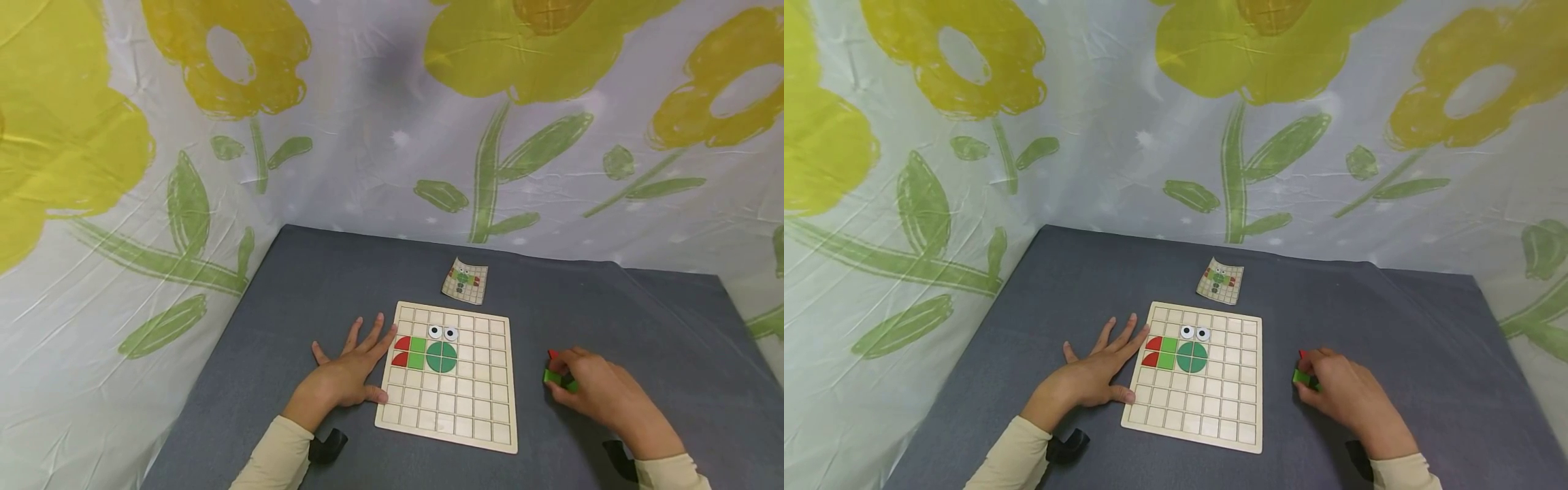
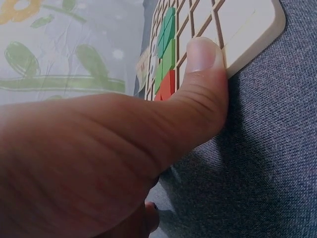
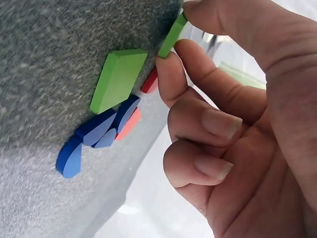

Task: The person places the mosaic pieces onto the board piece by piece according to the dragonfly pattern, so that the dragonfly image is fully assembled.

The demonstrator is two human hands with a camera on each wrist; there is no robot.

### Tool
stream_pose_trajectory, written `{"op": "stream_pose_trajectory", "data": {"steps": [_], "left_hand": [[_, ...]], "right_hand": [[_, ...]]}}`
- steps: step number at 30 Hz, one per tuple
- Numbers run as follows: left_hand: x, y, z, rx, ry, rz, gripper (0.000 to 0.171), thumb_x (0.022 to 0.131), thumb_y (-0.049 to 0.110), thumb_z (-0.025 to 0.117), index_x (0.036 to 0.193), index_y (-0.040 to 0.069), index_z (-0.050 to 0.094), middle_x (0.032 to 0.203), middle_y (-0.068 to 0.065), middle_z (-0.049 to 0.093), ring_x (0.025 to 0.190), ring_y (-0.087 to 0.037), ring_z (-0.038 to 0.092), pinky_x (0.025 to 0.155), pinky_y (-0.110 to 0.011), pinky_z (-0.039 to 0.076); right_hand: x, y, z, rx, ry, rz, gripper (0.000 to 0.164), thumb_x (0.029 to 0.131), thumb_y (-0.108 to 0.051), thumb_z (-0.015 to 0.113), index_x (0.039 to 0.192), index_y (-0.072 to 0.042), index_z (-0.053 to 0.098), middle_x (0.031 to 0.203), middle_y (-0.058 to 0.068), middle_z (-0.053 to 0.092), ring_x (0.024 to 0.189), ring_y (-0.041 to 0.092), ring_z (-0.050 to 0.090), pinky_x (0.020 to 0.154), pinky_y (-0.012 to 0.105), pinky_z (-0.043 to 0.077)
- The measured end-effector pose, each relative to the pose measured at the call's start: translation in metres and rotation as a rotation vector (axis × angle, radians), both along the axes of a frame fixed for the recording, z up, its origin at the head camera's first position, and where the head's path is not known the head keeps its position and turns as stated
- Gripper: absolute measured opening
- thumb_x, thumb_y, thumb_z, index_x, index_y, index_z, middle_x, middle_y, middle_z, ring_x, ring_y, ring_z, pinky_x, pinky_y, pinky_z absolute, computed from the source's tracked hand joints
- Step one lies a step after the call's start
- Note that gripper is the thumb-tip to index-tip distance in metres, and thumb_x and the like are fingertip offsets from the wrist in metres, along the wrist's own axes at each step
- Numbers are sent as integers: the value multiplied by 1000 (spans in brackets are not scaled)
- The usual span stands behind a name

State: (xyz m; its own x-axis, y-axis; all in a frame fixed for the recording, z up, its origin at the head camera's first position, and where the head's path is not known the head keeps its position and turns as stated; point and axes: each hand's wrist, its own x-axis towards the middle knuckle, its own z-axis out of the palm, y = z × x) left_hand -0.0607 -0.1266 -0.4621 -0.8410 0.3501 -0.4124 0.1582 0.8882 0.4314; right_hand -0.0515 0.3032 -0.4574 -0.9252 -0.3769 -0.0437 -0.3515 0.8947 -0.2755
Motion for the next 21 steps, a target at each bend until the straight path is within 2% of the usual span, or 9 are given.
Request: {"op": "stream_pose_trajectory", "data": {"steps": [2, 5, 6, 9, 12, 13, 18, 21], "left_hand": [[0, 0, -1, 2, 1, 2, 122, 79, 39, 92, 171, 40, 12, 179, 7, -5, 164, -32, -12, 101, -94, -11], [-2, -2, -15, 16, 9, 7, 125, 78, 39, 93, 170, 44, 8, 178, 9, -8, 163, -31, -15, 99, -93, -17], [-2, -1, -12, 2, -4, 14, 124, 78, 39, 92, 170, 43, 9, 178, 9, -7, 164, -30, -14, 101, -92, -16], [-4, -3, -21, 21, -8, 19, 126, 77, 39, 93, 170, 44, 7, 177, 11, -10, 163, -28, -18, 99, -90, -22], [-3, -3, -18, 20, -4, 13, 126, 78, 40, 92, 170, 44, 6, 177, 12, -11, 163, -28, -18, 98, -91, -21], [-4, -4, -21, 28, 2, 10, 127, 77, 40, 93, 169, 45, 5, 177, 12, -11, 163, -28, -18, 97, -91, -23], [-3, -5, -23, 25, 30, -5, 127, 77, 43, 92, 169, 47, 4, 178, 11, -10, 163, -29, -16, 95, -93, -20], [-4, -5, -25, 25, 22, -4, 128, 77, 43, 92, 169, 48, 4, 177, 12, -11, 163, -29, -18, 95, -93, -21]], "right_hand": [[0, -2, 0, -7, 28, 18, 25, 82, -23, 89, 101, -16, 75, 96, -9, 69, 84, 13, 70, 66, 38, 57], [0, -6, 1, -11, 59, 39, 26, 83, -21, 89, 104, -14, 75, 98, -7, 69, 85, 15, 70, 67, 38, 57], [0, -8, 1, -13, 73, 46, 26, 84, -21, 89, 105, -14, 75, 98, -7, 68, 85, 15, 71, 66, 38, 57], [-1, -15, 3, -20, 107, 59, 26, 84, -19, 89, 106, -13, 75, 100, -5, 67, 84, 15, 70, 64, 35, 57], [-2, -24, 4, -34, 135, 83, 27, 84, -18, 90, 107, -12, 75, 102, -3, 66, 78, 13, 68, 59, 31, 53], [-3, -27, 5, -36, 142, 91, 27, 84, -17, 90, 106, -11, 75, 102, -3, 66, 78, 12, 68, 58, 30, 53], [-7, -40, 4, -44, 168, 139, 28, 84, -16, 90, 107, -10, 75, 104, -1, 66, 72, 8, 64, 53, 26, 48], [-10, -47, 5, -41, 168, 151, 29, 85, -16, 90, 109, -9, 75, 104, -1, 65, 69, 5, 61, 52, 25, 47]]}}
